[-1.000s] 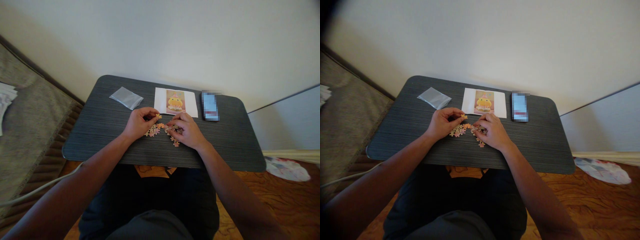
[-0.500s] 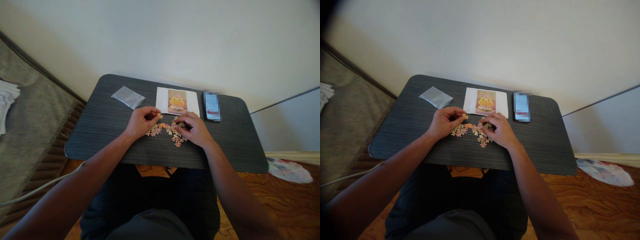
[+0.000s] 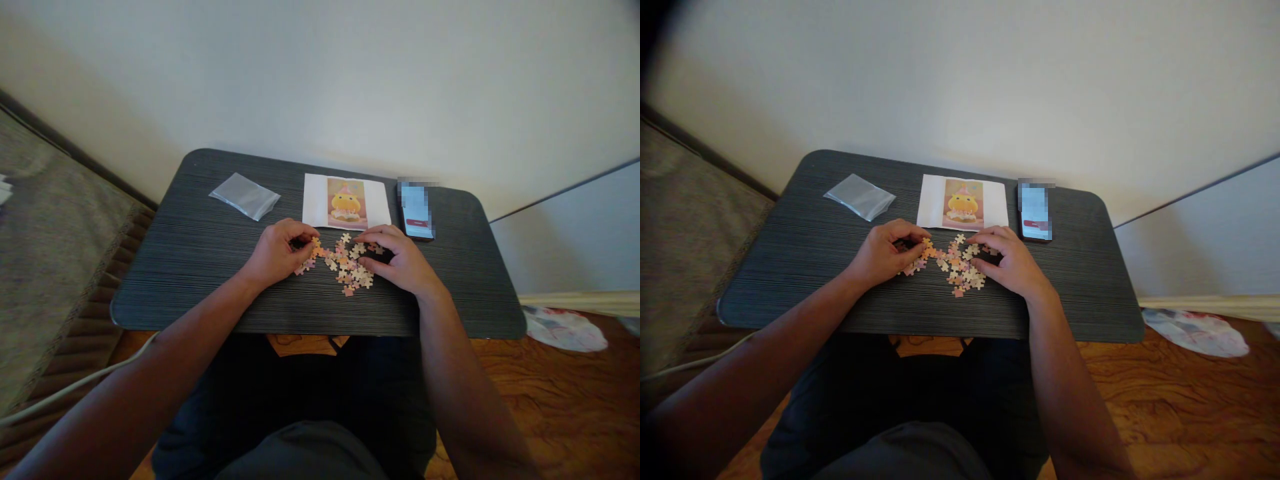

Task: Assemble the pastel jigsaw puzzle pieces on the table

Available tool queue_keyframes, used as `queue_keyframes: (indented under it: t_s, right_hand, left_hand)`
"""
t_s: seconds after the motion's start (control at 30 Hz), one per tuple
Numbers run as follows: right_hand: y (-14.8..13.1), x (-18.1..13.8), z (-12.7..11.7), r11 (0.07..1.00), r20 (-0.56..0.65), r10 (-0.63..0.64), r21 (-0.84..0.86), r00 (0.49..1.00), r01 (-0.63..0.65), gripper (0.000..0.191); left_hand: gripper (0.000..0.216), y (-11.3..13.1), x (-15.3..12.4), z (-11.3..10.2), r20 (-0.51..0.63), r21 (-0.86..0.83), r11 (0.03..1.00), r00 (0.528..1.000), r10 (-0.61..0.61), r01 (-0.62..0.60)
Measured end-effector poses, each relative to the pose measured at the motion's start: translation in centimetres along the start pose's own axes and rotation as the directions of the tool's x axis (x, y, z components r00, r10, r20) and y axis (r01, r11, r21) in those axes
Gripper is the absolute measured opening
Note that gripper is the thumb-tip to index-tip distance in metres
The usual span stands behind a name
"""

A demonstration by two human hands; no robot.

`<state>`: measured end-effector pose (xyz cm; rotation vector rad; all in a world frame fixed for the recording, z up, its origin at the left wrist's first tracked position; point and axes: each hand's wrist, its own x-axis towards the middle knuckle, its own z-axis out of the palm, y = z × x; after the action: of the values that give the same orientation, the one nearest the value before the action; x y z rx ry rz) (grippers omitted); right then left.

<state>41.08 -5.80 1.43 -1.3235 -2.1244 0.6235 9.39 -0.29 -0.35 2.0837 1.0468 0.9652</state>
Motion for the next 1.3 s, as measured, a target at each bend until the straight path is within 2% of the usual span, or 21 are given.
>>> queue_keyframes:
  t_s: [0.17, 0.3, 0.4, 0.47, 0.57, 0.63, 0.7, 0.87, 0.97, 1.17, 1.3]
  right_hand:
    - [-0.9, -0.4, 0.0, 0.999, 0.007, -0.033, 0.011, 0.999, 0.033, 0.045]
    - [-1.4, -0.3, 0.4, 0.988, 0.075, -0.085, -0.124, 0.994, 0.094, 0.045]
    - [-1.2, -0.4, 0.4, 0.978, 0.078, -0.08, -0.186, 0.994, 0.093, 0.04]
    - [-1.1, -0.5, 0.5, 0.981, 0.046, -0.08, -0.176, 0.996, 0.087, 0.038]
    - [-1.2, -0.6, 0.6, 0.983, 0.019, -0.118, -0.138, 0.993, 0.119, 0.038]
    - [-1.3, -0.6, 0.8, 0.978, 0.039, -0.146, -0.144, 0.989, 0.15, 0.037]
    - [-1.3, -0.6, 0.9, 0.972, 0.065, -0.151, -0.174, 0.986, 0.16, 0.038]
    - [-0.6, -1.1, 0.5, 0.974, 0.027, -0.127, -0.188, 0.991, 0.13, 0.037]
    - [-1.0, -1.2, 0.6, 0.977, -0.009, -0.146, -0.162, 0.989, 0.142, 0.039]
    - [-2.9, -0.3, 2.1, 0.945, 0.065, -0.256, -0.193, 0.965, 0.264, 0.032]
    - [-2.6, -0.2, 2.3, 0.94, 0.066, -0.275, -0.189, 0.959, 0.283, 0.024]
  left_hand:
    - [0.014, -0.2, 0.2, 0.1, -0.001, 0.116, 0.986, 0.992, 0.123, -0.122]
    - [0.016, -0.4, 0.1, 0.4, -0.009, 0.198, 0.967, 0.986, 0.166, -0.162]
    - [0.027, 0.1, -0.1, 0.4, 0.018, 0.219, 0.951, 0.975, 0.222, -0.22]
    - [0.037, 0.6, -0.3, 0.3, 0.086, 0.203, 0.929, 0.951, 0.297, -0.308]
    - [0.051, 1.3, -0.6, 0.3, 0.274, 0.174, 0.873, 0.874, 0.402, -0.456]
    - [0.059, 1.4, -0.7, 0.5, 0.376, 0.173, 0.841, 0.824, 0.424, -0.512]
    - [0.059, 1.3, -0.8, 0.7, 0.409, 0.178, 0.83, 0.807, 0.427, -0.529]
    - [0.042, 0.6, -1.1, 0.9, 0.334, 0.164, 0.849, 0.838, 0.431, -0.502]
    - [0.041, 0.4, -1.2, 1.0, 0.274, 0.152, 0.865, 0.861, 0.428, -0.478]
    - [0.041, 0.4, -1.2, 1.0, 0.255, 0.137, 0.882, 0.877, 0.408, -0.45]
    - [0.032, 0.5, -1.0, 0.8, 0.227, 0.148, 0.876, 0.878, 0.421, -0.458]
